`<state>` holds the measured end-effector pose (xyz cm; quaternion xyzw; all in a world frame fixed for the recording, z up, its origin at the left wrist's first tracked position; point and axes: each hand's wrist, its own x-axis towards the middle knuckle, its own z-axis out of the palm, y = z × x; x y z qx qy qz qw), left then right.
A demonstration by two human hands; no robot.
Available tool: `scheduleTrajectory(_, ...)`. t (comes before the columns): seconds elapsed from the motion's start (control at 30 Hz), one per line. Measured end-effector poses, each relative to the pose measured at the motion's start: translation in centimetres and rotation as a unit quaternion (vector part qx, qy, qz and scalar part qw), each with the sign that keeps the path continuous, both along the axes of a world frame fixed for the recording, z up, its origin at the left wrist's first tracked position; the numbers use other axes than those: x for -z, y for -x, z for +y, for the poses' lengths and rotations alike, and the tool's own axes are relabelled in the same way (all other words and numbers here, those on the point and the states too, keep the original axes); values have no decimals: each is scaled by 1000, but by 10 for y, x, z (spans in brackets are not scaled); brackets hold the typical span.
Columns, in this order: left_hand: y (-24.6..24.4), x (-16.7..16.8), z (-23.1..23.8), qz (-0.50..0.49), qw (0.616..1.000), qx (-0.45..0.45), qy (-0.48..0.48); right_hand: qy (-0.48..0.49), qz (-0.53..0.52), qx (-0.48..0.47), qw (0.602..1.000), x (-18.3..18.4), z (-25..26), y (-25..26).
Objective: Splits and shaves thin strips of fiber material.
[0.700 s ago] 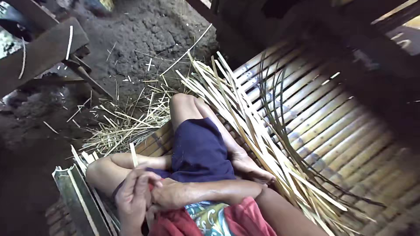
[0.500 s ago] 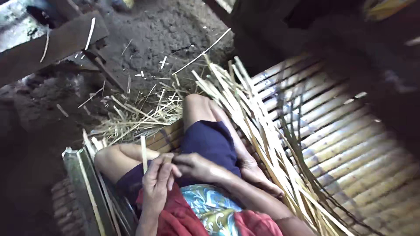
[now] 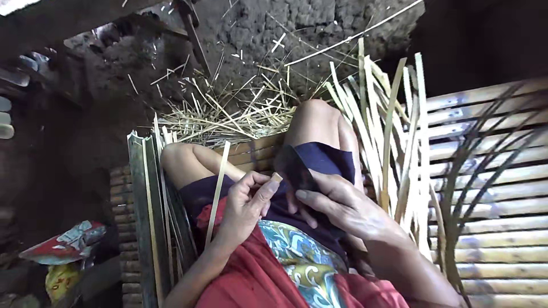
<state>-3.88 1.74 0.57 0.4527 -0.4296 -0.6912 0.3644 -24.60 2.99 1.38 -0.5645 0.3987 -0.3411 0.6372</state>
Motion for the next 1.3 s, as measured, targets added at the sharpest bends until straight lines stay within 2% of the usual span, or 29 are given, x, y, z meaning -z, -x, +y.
scheduleTrajectory(0.27,6,-1,1,10,1000,-1,-10,22,18,-27,999,0,-4,10)
scheduleTrajectory(0.63,5,-3,7,50,998,-8,29,-53,24,-64,996,-17,-2,9)
scheduleTrajectory(0.77,0,-4,8,81,996,18,23,-93,15,-107,990,-26,-7,13)
scheduleTrajectory(0.87,0,-7,11,64,997,40,28,-113,41,-165,979,-34,-18,13)
scheduleTrajectory(0.93,-1,-10,14,88,995,41,10,-83,68,-184,977,-38,-21,10)
scheduleTrajectory(1.03,-5,-13,12,109,993,24,27,-38,34,-184,982,-30,-19,-1)
scheduleTrajectory(1.17,-18,-17,4,58,997,36,45,-27,-7,-140,990,-11,-18,-10)
scheduleTrajectory(1.27,-35,-27,-16,46,973,158,164,87,-5,-45,995,-12,-26,-6)
scheduleTrajectory(1.3,-32,-27,-23,50,963,152,215,135,-19,-10,991,-13,-28,-6)
